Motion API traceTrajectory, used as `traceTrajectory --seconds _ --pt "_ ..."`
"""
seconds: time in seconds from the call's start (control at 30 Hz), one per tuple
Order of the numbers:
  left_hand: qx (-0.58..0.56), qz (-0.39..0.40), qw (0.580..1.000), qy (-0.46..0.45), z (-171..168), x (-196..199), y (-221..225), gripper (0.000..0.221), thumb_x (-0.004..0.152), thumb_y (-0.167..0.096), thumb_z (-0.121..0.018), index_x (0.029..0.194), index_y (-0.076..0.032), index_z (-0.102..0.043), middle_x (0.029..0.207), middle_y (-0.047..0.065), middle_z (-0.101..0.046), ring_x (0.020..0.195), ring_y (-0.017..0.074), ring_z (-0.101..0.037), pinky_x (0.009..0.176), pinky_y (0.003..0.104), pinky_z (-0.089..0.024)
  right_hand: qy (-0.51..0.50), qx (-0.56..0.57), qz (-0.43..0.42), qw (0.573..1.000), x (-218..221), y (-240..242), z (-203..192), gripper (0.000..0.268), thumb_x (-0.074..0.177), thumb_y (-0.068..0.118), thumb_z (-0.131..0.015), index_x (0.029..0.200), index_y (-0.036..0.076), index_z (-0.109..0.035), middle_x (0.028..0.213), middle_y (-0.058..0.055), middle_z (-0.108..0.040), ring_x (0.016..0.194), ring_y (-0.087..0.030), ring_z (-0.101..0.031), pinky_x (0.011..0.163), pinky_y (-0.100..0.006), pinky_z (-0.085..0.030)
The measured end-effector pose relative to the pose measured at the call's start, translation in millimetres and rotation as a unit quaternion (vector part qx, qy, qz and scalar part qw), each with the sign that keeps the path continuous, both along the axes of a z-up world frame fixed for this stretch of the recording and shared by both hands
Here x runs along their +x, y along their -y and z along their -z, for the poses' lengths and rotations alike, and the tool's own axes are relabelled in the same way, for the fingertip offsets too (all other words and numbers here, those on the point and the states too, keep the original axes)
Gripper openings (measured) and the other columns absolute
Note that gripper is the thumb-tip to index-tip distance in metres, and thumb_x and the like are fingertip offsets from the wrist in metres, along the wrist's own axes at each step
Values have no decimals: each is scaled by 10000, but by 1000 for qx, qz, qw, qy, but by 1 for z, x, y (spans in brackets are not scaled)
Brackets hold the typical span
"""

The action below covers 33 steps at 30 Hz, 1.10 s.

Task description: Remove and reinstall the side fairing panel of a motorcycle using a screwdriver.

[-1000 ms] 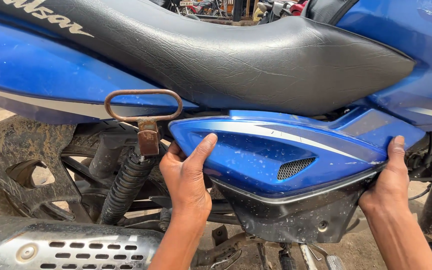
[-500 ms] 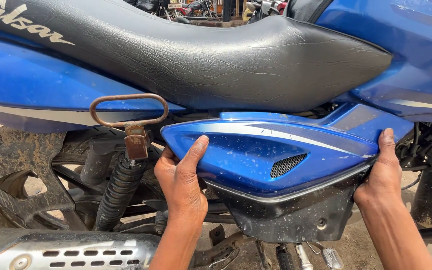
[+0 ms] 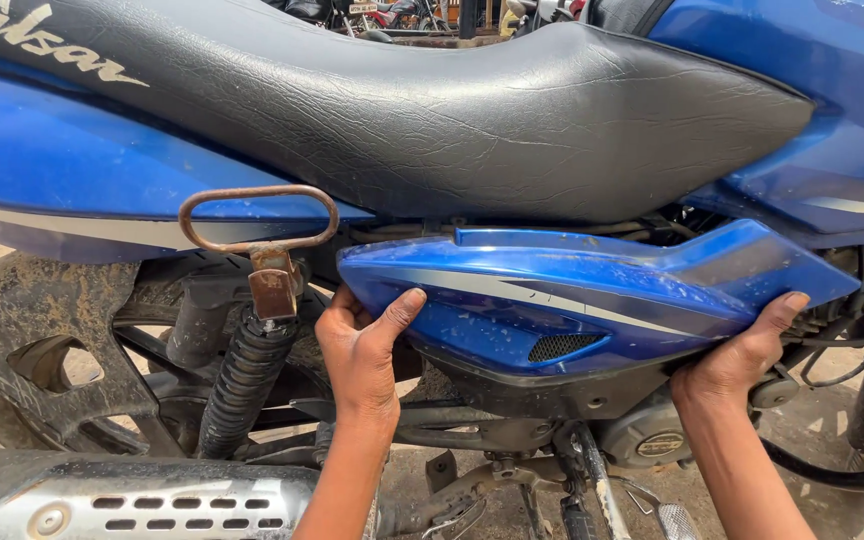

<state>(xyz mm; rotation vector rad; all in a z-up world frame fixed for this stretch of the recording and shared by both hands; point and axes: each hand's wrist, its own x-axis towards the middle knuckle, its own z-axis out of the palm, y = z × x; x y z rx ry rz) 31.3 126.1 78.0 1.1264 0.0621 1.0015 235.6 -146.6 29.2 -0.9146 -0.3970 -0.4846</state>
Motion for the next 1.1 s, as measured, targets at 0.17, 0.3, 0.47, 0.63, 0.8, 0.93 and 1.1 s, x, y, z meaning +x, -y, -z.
traceTrajectory --seconds 0.17,0.3,0.47,0.63,0.8,0.93,1.1 --pt "28 -30 999 -25 -11 -6 -6 416 706 -162 -875 1056 4 -723 987 121 -756 958 185 -708 982 330 -524 -97 -4 19 995 17 -9 13 1077 826 866 -474 1492 25 -377 1497 -135 -503 1417 -288 -503 1196 -470 -434" --pt "18 -40 999 -19 -16 -5 -5 403 697 -147 -876 1030 19 -723 964 127 -766 912 186 -715 962 329 -530 -151 -13 18 988 12 -11 -6 1114 758 892 -491 1466 37 -398 1483 -118 -517 1396 -284 -504 1162 -500 -432" --pt "4 -49 998 -34 -15 -5 -4 397 688 -131 -879 1023 22 -729 949 128 -765 904 183 -714 953 321 -534 -134 -16 3 991 10 -12 -9 1156 715 908 -533 1467 42 -387 1488 -120 -510 1408 -296 -499 1174 -524 -431" --pt "5 -37 998 -41 -17 -6 -7 390 684 -128 -871 1020 10 -727 954 121 -773 896 181 -721 943 324 -537 -129 -8 15 992 11 -12 -7 1147 722 904 -548 1483 62 -375 1493 -116 -506 1395 -283 -518 1156 -527 -447" --pt "8 -32 999 -40 -16 -5 -6 394 688 -159 -871 1018 4 -729 954 119 -775 898 177 -719 942 322 -534 -89 16 11 996 11 -8 -12 981 861 805 -552 1454 28 -476 1432 -113 -607 1353 -289 -608 1145 -498 -479" --pt "0 -51 998 -30 -17 -7 4 356 704 -179 -863 983 2 -738 914 118 -768 860 180 -706 914 315 -530 -130 13 30 991 3 -4 -22 826 946 712 -521 1397 20 -528 1346 -106 -667 1285 -272 -676 1079 -466 -532" --pt "-24 -72 997 -14 -15 -9 12 308 701 -157 -853 944 -12 -731 857 93 -743 828 168 -688 912 318 -533 -165 -4 9 986 -20 -3 -47 732 964 650 -512 1355 32 -526 1310 -116 -661 1242 -258 -699 1022 -452 -568"
